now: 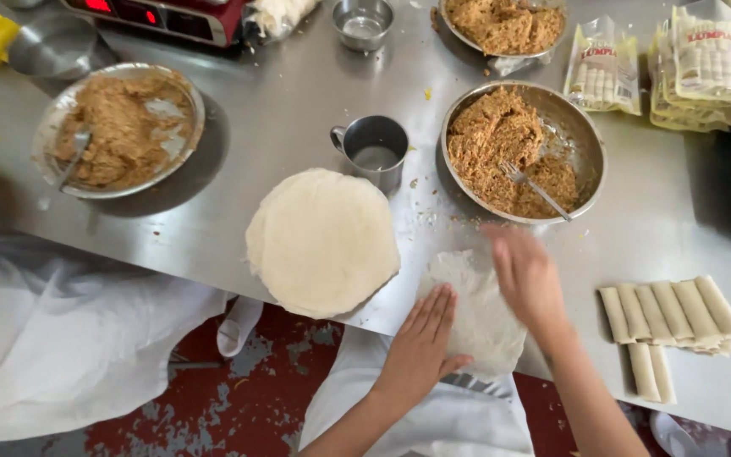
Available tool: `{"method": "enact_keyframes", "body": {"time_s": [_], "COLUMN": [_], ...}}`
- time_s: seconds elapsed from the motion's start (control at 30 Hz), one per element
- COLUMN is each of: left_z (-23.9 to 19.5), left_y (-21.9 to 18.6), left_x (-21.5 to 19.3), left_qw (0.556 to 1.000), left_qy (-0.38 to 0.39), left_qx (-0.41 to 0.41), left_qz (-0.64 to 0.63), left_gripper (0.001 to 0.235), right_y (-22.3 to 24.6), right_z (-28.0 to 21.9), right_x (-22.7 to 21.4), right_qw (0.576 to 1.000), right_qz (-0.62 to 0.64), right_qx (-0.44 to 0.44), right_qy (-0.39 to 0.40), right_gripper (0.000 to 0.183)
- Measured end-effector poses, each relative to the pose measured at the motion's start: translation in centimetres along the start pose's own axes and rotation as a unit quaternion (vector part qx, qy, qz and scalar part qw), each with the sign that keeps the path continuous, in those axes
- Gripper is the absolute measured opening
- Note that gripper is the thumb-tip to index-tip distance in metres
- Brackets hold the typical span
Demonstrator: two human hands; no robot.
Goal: Manually rolling spring rolls by adding filling to wrappers and folding them on a production table.
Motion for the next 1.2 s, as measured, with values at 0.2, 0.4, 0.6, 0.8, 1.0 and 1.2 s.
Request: {"method": "enact_keyframes", "body": {"time_s": [0.2, 0.4, 0.6, 0.8, 1.0, 1.2], "left_z": [0.1, -0.1, 2.7, 4.8, 4.7, 4.1], "left_y": [-0.2, -0.4, -0.4, 1.0, 1.1, 1.1], "left_x": [-0.5, 0.4, -1.2, 1.2, -1.2, -1.0], "left_qw": [1.000, 0.989, 1.000, 0.995, 0.996, 0.995], "left_qy": [0.005, 0.028, -0.022, 0.040, -0.001, -0.035], "left_qx": [-0.011, -0.053, -0.014, -0.065, -0.041, -0.018], "left_qz": [0.022, 0.137, -0.017, -0.069, -0.082, -0.090], "left_gripper": [0.098, 0.112, 0.060, 0.073, 0.060, 0.055], "right_y": [-8.4, -0.6, -5.2, -18.5, -16.4, -14.9], "right_z": [-6.4, -4.2, 1.5, 7.1, 13.0, 9.3], "right_x": [2.9, 7.7, 2.4, 1.8, 0.5, 2.9], "right_qw": [0.983, 0.964, 0.997, 0.958, 0.913, 0.982], "right_qz": [-0.162, -0.143, 0.005, -0.261, -0.376, -0.168], "right_qx": [-0.053, -0.148, 0.076, 0.099, -0.026, -0.021], "right_qy": [0.066, 0.166, 0.014, -0.065, -0.157, -0.081], "right_gripper": [0.055, 0.058, 0.053, 0.012, 0.016, 0.020]}}
Point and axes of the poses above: each hand's wrist, its own z-axis towards the middle knuckle, its own x-axis out of the palm, y = z × x, the point moved 4 cm from there along z, towards the middle knuckle, and after that the axes turned 2 degrees about z, right-handed, at the moved point
